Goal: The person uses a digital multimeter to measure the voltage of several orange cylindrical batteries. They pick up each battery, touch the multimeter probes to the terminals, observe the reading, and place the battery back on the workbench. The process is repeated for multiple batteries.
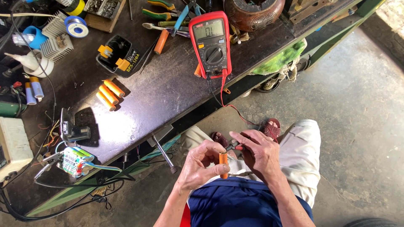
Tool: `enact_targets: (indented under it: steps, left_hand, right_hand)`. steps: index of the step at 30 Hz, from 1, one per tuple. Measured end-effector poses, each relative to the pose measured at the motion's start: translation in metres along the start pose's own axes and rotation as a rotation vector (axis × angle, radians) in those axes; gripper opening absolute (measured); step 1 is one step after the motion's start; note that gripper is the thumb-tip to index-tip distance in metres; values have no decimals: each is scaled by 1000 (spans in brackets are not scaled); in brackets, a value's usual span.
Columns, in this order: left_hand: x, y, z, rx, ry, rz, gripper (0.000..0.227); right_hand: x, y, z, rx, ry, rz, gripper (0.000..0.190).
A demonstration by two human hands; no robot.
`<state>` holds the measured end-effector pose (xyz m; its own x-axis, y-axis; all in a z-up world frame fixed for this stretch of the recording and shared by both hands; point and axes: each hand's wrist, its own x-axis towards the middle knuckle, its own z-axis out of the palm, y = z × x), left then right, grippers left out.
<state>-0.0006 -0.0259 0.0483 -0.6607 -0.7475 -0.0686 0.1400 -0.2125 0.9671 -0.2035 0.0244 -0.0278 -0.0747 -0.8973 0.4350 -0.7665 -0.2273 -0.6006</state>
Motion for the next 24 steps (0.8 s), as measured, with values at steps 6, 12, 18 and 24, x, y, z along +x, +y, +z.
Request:
enact_targets:
  steps: [6,12,18,24]
  left_hand:
    - [3,-15,0,-176,142,-14,28]
    - [10,-34,0,-281,322,41,34]
    - [18,-40,-3,-375,444,56,30]
    - [22,-50,1,-329,508,43,32]
  right_hand:
    - [5,-14,-6,58,37,62,49]
    - [-18,-24,-8,207,40,133,42]
    - [-37,-25,2,388,95,109,32]
    - [-33,-45,1,240,20,162,38]
